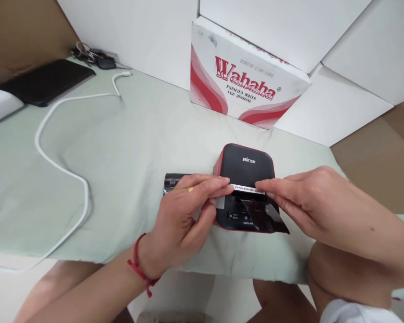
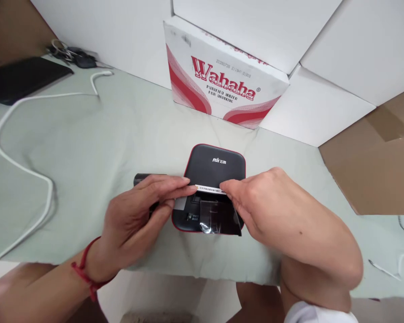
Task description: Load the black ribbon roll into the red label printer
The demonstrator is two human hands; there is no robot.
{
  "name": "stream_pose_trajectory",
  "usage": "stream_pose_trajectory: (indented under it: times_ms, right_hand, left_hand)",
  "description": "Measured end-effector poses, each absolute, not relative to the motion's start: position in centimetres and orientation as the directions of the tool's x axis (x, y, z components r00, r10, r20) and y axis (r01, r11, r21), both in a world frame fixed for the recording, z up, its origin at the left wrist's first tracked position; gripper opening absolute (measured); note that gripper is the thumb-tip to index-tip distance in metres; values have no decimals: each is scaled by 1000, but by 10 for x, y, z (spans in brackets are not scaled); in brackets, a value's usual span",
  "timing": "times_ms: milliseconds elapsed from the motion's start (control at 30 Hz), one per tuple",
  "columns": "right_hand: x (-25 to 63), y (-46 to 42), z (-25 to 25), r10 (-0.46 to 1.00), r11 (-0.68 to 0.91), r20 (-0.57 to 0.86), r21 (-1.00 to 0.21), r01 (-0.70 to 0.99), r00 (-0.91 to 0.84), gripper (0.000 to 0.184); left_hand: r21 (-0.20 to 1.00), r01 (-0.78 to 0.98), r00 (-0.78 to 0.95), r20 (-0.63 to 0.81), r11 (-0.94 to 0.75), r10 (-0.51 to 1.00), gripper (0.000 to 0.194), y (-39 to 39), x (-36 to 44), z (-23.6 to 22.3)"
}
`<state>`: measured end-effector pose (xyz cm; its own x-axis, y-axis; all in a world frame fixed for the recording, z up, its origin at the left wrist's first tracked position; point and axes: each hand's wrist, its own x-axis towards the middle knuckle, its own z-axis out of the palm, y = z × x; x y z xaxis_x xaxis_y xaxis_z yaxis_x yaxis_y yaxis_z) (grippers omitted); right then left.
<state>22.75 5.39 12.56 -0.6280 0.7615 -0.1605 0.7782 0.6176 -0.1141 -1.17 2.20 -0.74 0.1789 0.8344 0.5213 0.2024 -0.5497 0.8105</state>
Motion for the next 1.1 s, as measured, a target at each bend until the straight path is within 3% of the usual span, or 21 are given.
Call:
stream_pose_trajectory:
  times_ms: [133,233,300,500,667,1100]
  right_hand:
    - [236,44,131,722,648,-217,-121,752,-657,36]
    - [248,29,130,590,778,-208,-115,618,-780,58]
    - [253,18,127,524,832,-201,-85,548,-828,72]
    - [247,-1,122,566,794,-248,-92,601,-786,75]
    - [240,1,124,615,758,-209,-109,643,-761,58]
    - [238,-5,117,588,792,-222,-41,610,-778,63]
  left_hand:
    - [954,-135,180,288,-267,940,37,24,-13,-13]
    - [932,-355,240,165,-71,957,30,25,-14,-16]
    - [910,-409,213,166,-66,963,32,27,-13,-17]
    - [929,-348,137,187,-129,973,59,36,-5,-16]
    - [953,-272,222,195,-131,955,87,43,-7,-15]
    - [961,-258,269,175,-104,947,90,47,-6,-17]
